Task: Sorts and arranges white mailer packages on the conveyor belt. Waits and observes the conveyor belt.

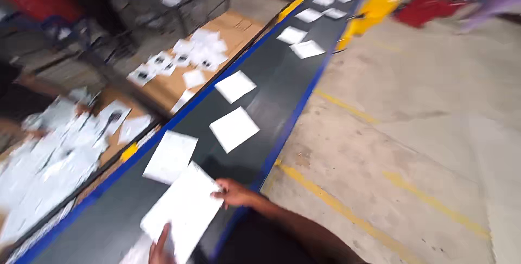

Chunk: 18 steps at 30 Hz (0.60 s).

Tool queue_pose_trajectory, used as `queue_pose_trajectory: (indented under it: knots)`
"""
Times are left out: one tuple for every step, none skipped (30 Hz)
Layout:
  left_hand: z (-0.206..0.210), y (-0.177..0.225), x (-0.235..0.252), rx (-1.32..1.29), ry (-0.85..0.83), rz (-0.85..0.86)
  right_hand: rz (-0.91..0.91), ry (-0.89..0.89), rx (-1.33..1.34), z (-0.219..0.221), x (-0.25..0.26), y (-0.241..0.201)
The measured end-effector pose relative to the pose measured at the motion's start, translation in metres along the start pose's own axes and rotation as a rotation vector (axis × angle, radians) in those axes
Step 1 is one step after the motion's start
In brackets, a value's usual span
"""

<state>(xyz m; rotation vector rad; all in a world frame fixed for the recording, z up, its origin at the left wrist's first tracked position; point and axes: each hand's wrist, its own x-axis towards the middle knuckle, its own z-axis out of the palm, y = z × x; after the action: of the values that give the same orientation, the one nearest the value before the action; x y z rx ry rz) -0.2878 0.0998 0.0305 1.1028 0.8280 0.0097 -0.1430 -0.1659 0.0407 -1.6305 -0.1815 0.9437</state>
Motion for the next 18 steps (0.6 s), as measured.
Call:
queue_pose_trajectory:
  knots:
    - [-0.006,-0.002,-0.006,-0.058,0.056,-0.013,0.005,-0.033,0.005,0.006,0.003,0.004]
    - [-0.008,0.0,0.001,-0.095,0.064,-0.003,-0.008,-0.056,0.015,0.005,0.01,0.005]
    - [-0.005,0.002,0.01,-0.117,0.056,0.015,-0.029,-0.064,0.011,-0.003,0.015,0.003]
    - [-0.007,0.0,0.013,-0.128,0.06,0.028,-0.04,-0.075,-0.005,-0.008,0.017,0.005]
    - [-0.011,-0.003,0.011,-0.133,0.075,0.038,-0.047,-0.084,-0.038,-0.011,0.018,0.007]
    - [-0.017,-0.008,0.007,-0.145,0.105,0.041,-0.059,-0.088,-0.091,-0.013,0.019,0.01]
    - [-0.025,-0.013,0.001,-0.155,0.148,0.038,-0.075,-0.096,-0.152,-0.014,0.021,0.013]
    - [-0.029,-0.016,-0.003,-0.168,0.187,0.036,-0.099,-0.085,-0.218,-0.02,0.025,0.014]
    - [-0.031,-0.019,-0.004,-0.18,0.22,0.04,-0.123,-0.063,-0.289,-0.028,0.031,0.015]
    - [-0.036,-0.02,-0.005,-0.178,0.246,0.05,-0.15,-0.03,-0.355,-0.037,0.038,0.016]
    - [-0.042,-0.02,-0.006,-0.164,0.271,0.061,-0.172,0.006,-0.423,-0.044,0.043,0.019]
    - [-0.051,-0.02,-0.008,-0.147,0.3,0.071,-0.19,0.035,-0.506,-0.051,0.048,0.021]
    - [-0.062,-0.015,-0.005,-0.133,0.325,0.09,-0.211,0.062,-0.592,-0.056,0.057,0.019]
    - [-0.074,-0.007,0.0,-0.121,0.339,0.113,-0.24,0.092,-0.672,-0.061,0.068,0.017]
    - [-0.088,0.002,0.008,-0.106,0.35,0.134,-0.263,0.119,-0.743,-0.064,0.079,0.014]
    - [-0.102,0.012,0.019,-0.087,0.366,0.152,-0.288,0.142,-0.81,-0.065,0.092,0.011]
    - [-0.115,0.023,0.03,-0.057,0.382,0.159,-0.303,0.153,-0.889,-0.065,0.107,0.006]
    - [-0.128,0.037,0.044,-0.016,0.395,0.163,-0.305,0.156,-0.977,-0.065,0.124,0.0]
